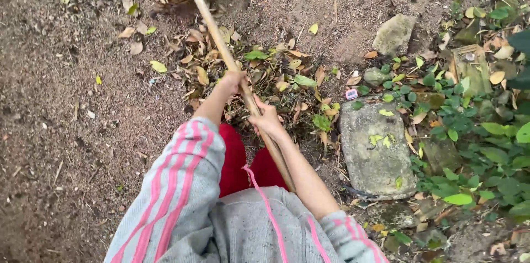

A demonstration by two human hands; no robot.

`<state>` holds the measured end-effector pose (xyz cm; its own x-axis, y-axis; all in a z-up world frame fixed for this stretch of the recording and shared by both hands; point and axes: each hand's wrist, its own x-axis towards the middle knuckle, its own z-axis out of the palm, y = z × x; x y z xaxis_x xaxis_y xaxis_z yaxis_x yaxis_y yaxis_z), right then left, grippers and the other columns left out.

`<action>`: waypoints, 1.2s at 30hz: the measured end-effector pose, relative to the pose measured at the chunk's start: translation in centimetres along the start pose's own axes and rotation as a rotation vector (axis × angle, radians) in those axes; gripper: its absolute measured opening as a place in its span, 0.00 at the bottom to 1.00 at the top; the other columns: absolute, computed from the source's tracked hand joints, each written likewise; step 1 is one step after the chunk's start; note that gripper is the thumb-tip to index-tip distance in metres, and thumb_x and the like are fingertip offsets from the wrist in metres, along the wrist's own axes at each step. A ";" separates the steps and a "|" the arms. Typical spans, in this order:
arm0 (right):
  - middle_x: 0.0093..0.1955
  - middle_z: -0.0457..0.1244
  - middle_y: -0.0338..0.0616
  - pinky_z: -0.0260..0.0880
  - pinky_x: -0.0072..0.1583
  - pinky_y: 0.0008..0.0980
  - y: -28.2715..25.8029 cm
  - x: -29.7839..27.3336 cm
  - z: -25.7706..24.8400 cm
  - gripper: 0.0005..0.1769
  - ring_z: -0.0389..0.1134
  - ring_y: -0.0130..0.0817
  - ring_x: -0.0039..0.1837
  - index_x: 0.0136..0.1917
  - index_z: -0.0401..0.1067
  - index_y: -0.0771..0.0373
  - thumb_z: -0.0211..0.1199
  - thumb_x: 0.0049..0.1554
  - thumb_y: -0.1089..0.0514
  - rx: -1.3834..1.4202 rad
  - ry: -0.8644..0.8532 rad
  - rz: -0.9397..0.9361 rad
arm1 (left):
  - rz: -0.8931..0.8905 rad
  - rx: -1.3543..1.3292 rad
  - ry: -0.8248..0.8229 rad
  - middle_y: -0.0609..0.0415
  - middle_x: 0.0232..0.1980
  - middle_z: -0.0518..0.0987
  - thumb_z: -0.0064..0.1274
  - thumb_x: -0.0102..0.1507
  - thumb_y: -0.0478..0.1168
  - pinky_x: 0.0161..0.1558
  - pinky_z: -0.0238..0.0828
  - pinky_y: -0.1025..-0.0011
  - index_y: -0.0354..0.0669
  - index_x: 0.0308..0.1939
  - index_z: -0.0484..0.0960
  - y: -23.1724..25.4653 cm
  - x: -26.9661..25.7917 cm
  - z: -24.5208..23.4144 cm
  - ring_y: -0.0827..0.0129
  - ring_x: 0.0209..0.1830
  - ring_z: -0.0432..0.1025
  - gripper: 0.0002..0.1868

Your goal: Raking fallen leaves on the ground into a pile using a small wooden rake.

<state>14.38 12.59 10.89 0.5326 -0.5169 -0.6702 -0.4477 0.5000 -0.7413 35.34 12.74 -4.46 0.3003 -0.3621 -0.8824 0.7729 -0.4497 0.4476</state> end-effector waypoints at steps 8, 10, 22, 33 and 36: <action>0.78 0.77 0.65 0.79 0.45 0.36 0.8 -16.1 -2.7 0.63 0.75 0.37 0.52 0.97 0.72 0.49 0.77 0.51 0.75 -0.316 -0.068 0.122 | -0.552 -0.341 -0.153 0.46 0.59 0.94 0.79 0.72 0.31 0.76 0.85 0.41 0.43 0.67 0.82 -13.5 -7.7 -2.0 0.54 0.64 0.90 0.25; 0.76 0.80 0.54 0.83 0.51 0.40 16.7 -18.8 -10.9 0.65 0.81 0.43 0.58 0.97 0.72 0.38 0.86 0.51 0.66 -0.516 -0.105 0.003 | -0.652 -0.352 -0.251 0.47 0.56 0.92 0.77 0.71 0.29 0.75 0.86 0.44 0.41 0.62 0.82 -17.2 -11.3 -0.8 0.53 0.61 0.90 0.21; 0.86 0.74 0.55 0.94 0.65 0.41 14.4 -19.5 -14.0 0.53 0.85 0.42 0.67 0.92 0.73 0.41 0.85 0.60 0.65 -0.453 -0.214 -0.024 | -0.721 -0.396 0.002 0.38 0.45 0.87 0.66 0.68 0.22 0.51 0.90 0.45 0.33 0.54 0.83 -17.8 -16.5 2.7 0.47 0.40 0.85 0.13; 0.75 0.74 0.78 0.77 0.24 0.33 -1.8 5.6 9.0 0.54 0.75 0.38 0.25 0.98 0.67 0.52 0.79 0.64 0.72 -0.185 -0.353 -0.005 | 0.192 -0.563 0.234 0.48 0.49 0.89 0.86 0.64 0.30 0.50 0.92 0.38 0.47 0.75 0.79 -0.3 -2.9 -12.5 0.51 0.44 0.92 0.40; 0.51 0.78 0.71 0.83 0.28 0.35 -3.7 8.9 12.5 0.52 0.77 0.40 0.28 0.95 0.63 0.72 0.80 0.63 0.70 -0.210 -0.337 0.037 | 0.144 -0.400 0.311 0.38 0.62 0.92 0.88 0.67 0.37 0.65 0.88 0.35 0.34 0.81 0.81 -1.1 0.7 -14.1 0.48 0.60 0.90 0.42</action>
<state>29.77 14.85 8.08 0.7034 -0.2267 -0.6737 -0.5898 0.3427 -0.7312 42.58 24.49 -7.57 0.5235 -0.1104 -0.8448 0.8466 -0.0442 0.5304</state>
